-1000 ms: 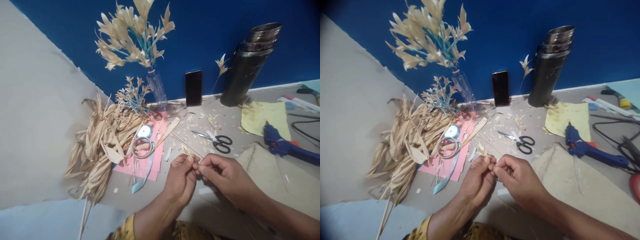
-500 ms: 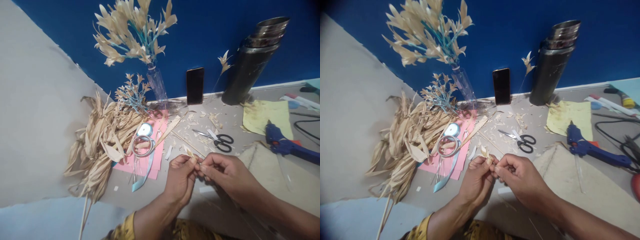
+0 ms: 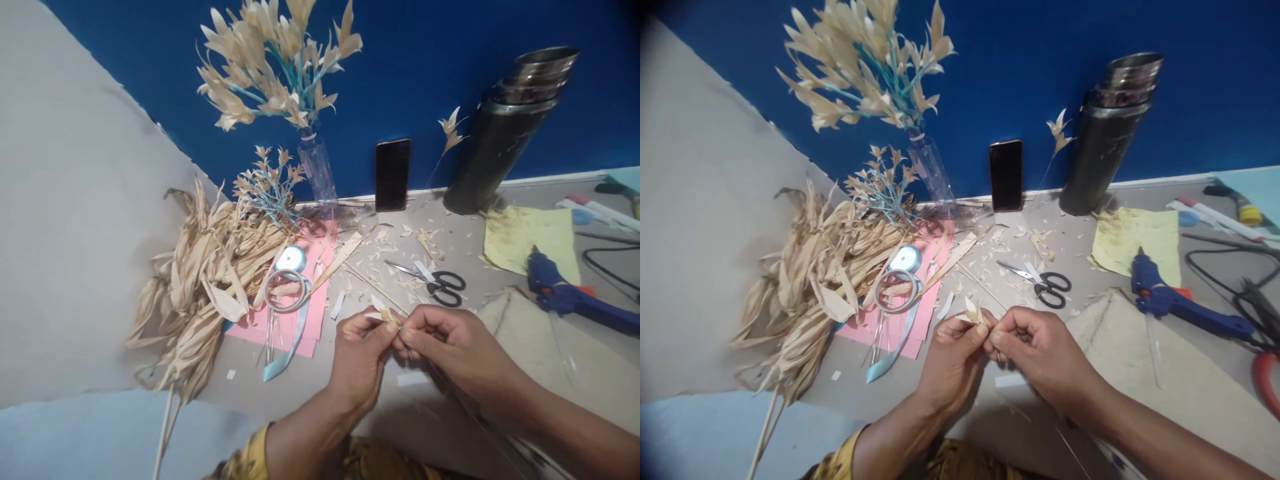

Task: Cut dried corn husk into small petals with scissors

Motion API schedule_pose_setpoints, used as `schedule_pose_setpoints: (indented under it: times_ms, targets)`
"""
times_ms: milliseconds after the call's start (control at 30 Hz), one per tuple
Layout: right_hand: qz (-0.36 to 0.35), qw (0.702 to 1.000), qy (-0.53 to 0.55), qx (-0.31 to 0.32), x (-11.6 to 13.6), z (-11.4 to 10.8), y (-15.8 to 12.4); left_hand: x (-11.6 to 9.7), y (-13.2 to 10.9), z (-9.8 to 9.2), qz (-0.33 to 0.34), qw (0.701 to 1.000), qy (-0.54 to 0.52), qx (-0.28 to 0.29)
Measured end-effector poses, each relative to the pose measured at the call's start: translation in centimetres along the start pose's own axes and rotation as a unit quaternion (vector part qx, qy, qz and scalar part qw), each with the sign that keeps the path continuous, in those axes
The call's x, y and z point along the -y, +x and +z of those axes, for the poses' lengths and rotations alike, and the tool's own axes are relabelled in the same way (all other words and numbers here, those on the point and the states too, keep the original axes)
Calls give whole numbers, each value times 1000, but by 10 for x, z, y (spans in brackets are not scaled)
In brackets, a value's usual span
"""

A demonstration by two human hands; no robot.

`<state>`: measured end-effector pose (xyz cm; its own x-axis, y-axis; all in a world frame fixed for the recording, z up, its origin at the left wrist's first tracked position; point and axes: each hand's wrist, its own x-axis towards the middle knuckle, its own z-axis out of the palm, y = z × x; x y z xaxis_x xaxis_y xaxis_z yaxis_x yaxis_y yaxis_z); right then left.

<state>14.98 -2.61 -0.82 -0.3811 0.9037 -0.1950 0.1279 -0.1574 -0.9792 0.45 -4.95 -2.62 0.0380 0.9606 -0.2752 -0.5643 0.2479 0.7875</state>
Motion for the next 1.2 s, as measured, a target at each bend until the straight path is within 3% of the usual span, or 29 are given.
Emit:
schedule_pose_setpoints:
  times_ms: [167, 267, 567, 733, 1000, 1200]
  targets:
    - [-46, 996, -74, -2, 0, -6, 2, -14, -6, 5, 119, 982, 144, -38]
    - [-55, 994, -96, -5, 0, -9, 1, -20, -11, 8, 174, 969, 174, -34]
    - [-88, 983, -161, -3, 2, -8, -7, -20, -19, 1, 177, 968, 178, 5]
    - [-101, 981, -166, -13, -3, -9, -6, -13, -15, -3, 269, 939, 207, 53]
    - [-147, 967, -203, -45, -1, -7, -8, -7, -6, -7, 350, 895, 273, 38]
    - [-138, 970, -197, -44, -4, -6, -7, -7, -8, -7, 345, 895, 280, 43]
